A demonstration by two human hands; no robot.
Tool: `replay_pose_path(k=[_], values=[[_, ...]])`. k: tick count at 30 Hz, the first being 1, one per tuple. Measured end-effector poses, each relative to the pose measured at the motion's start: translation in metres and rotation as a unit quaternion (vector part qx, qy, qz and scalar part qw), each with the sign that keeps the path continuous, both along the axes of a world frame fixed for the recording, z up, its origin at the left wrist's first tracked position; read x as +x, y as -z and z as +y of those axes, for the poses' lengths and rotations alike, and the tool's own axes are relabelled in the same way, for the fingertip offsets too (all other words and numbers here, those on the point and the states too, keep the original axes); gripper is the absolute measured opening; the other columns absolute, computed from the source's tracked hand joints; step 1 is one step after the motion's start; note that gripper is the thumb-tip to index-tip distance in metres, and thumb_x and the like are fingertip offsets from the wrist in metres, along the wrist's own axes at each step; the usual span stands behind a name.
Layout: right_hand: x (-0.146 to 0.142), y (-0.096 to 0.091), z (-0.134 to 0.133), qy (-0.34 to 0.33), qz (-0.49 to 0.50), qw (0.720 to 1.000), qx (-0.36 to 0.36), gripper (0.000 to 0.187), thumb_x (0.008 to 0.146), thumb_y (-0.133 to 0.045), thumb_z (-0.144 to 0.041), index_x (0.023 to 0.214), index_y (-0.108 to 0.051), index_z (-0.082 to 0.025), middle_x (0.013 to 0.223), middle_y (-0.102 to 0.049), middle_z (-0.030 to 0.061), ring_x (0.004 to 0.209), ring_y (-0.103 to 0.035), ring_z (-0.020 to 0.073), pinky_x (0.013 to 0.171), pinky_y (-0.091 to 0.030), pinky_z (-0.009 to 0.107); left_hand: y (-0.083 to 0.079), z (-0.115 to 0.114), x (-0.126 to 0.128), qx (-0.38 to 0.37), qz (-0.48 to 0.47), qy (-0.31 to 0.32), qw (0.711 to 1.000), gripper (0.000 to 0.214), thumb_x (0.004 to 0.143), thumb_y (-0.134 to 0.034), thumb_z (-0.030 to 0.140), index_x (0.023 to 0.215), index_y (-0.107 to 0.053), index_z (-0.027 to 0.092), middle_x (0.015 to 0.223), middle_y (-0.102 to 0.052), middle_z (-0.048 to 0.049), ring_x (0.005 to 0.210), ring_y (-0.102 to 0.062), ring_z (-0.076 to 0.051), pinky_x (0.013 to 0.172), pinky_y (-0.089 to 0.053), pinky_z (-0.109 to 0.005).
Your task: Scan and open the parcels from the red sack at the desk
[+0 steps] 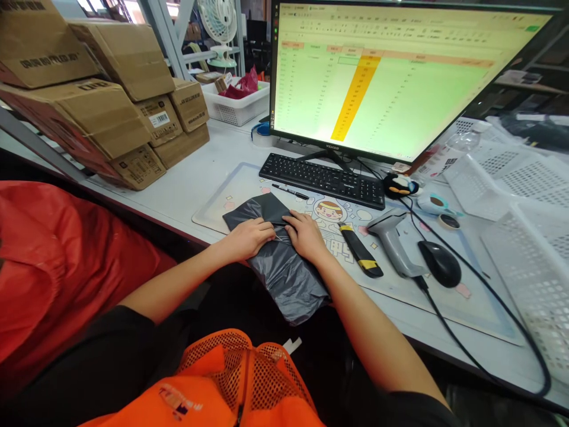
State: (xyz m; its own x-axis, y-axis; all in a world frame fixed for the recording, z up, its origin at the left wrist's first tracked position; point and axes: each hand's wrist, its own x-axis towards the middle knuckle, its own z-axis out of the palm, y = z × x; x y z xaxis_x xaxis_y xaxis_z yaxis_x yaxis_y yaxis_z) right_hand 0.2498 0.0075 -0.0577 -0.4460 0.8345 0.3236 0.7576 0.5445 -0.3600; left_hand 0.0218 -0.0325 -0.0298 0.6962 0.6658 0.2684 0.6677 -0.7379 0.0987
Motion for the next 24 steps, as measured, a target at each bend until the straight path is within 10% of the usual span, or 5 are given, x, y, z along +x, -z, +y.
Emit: replay_pose_path(k=[12, 24], values=[[-0.015, -0.038, -0.002, -0.014, -0.156, 0.987, -0.041, 0.05, 0.089, -0.071, -0.044, 0.128, -0.073, -0.013, 0.143, -0.062, 0.0183, 0.13, -0.056, 0.0365, 0.111, -0.047, 0.049, 0.008, -0.003, -0.005, -0.01, -0.055, 0.0, 0.998, 0.025, 0.106, -0.043, 0.023, 0.105, -0.067, 0.018, 0.104, -0.069, -0.0074, 0.098, -0.059, -0.022, 0.086, -0.048, -0.036], [-0.036, -0.058, -0.008, 0.039, -0.279, 0.959, -0.039, 0.029, 0.1, -0.045, -0.019, 0.112, -0.071, -0.014, 0.115, -0.072, 0.0171, 0.106, -0.067, 0.0293, 0.08, -0.049, 0.034, -0.002, 0.001, 0.004, -0.031, 0.015, -0.034, 0.999, 0.023, 0.102, -0.046, 0.02, 0.112, -0.066, 0.016, 0.103, -0.069, -0.0095, 0.102, -0.059, -0.025, 0.084, -0.049, -0.037]])
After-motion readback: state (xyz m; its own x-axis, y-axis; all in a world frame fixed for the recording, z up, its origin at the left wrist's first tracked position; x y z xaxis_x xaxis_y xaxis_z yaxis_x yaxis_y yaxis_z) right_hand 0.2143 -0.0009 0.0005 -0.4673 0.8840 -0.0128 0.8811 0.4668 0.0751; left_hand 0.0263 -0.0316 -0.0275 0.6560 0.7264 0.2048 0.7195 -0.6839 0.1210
